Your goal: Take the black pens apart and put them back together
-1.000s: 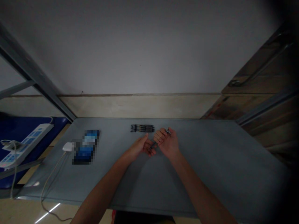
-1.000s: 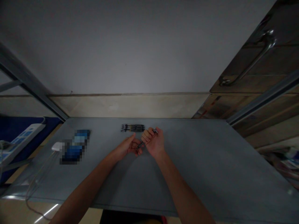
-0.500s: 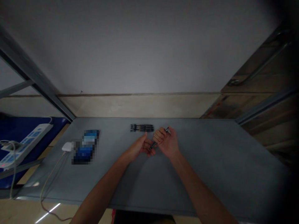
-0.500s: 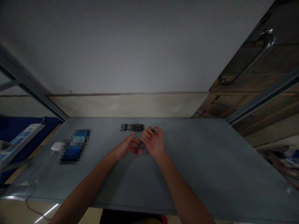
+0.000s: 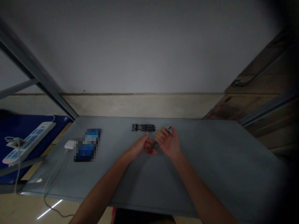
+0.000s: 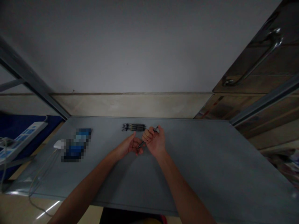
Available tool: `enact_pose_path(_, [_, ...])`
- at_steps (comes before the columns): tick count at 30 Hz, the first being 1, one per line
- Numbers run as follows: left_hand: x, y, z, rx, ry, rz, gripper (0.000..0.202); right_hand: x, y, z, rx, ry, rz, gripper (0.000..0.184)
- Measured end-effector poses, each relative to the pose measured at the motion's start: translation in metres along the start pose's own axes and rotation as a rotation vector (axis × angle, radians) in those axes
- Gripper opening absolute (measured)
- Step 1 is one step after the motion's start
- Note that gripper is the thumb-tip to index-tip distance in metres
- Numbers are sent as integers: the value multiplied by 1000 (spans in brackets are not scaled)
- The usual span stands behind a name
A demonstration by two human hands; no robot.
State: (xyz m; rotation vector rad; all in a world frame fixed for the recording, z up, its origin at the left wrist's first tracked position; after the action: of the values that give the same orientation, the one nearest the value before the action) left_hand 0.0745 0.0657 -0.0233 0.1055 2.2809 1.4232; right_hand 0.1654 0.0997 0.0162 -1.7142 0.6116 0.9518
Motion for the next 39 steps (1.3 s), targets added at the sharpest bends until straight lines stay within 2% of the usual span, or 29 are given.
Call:
enact_pose_path(8, [-1, 3, -1, -5, 10, -5, 78, 0, 1, 2, -16, -22, 72, 43])
enact_pose_path(13, [1, 1, 0, 9, 32, -9, 78, -5, 3, 1, -36, -89, 82, 41])
enact_pose_path(19, [0, 2, 0, -8, 12, -16, 75, -6, 3, 1, -24, -108, 86, 40])
enact_pose_path(39, [0, 1, 2, -36, 4, -6, 75, -7, -1, 1, 10, -80, 113, 39])
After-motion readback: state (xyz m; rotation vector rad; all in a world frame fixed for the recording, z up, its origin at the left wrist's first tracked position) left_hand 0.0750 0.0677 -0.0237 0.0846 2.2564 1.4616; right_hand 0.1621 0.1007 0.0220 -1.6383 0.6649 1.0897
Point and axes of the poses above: each hand's wrist, its own z-axis towards the middle knuckle, its own x-axis out of the back of the hand, y = z × x, the point moved 8 cm from there along z, towards the middle knuckle, and after that the axes turned 7 degrees about y, right-handed, at the moved point
